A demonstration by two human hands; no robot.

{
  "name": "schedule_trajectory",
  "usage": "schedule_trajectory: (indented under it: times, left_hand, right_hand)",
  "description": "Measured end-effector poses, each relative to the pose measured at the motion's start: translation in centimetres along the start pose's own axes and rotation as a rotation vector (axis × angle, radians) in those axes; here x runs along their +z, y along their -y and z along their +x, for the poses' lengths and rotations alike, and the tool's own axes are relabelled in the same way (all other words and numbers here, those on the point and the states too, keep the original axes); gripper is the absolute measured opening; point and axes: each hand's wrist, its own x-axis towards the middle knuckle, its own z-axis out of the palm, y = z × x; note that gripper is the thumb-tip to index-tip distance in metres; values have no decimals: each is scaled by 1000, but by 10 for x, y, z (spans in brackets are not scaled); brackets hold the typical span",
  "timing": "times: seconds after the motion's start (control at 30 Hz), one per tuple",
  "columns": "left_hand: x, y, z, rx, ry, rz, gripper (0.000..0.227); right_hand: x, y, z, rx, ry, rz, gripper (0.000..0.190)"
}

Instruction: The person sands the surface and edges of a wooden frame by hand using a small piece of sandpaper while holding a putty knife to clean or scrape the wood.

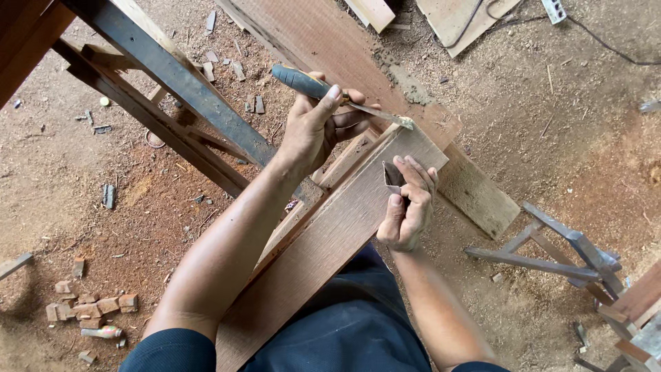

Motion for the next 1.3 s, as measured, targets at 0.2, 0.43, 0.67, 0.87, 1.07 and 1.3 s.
schedule_trajectory:
  times: [0.2, 0.43, 0.67, 0.87, 1.07, 1.3]
  left_hand:
    - [-10, -10, -9, 16, 87, 139, 51]
    - [-14, -19, -13, 24, 161, 294, 45]
    - [-36, -41, -44, 41, 268, 437, 44]
    - [-53, -49, -90, -19, 208, 458, 41]
    - [-66, -63, -137, 55, 279, 492, 39]
    - [-83, -75, -193, 5, 200, 548, 35]
  right_hand:
    - [5, -4, -1, -25, -41, 24, 12]
    - [4, -3, 0, -32, -44, 21, 15]
    - [3, -3, -4, -12, -46, 19, 13]
    - [5, -7, -5, -26, -48, 60, 12]
    - [0, -13, -12, -12, -11, 65, 11]
    - [10, -29, -14, -28, -116, 124, 6]
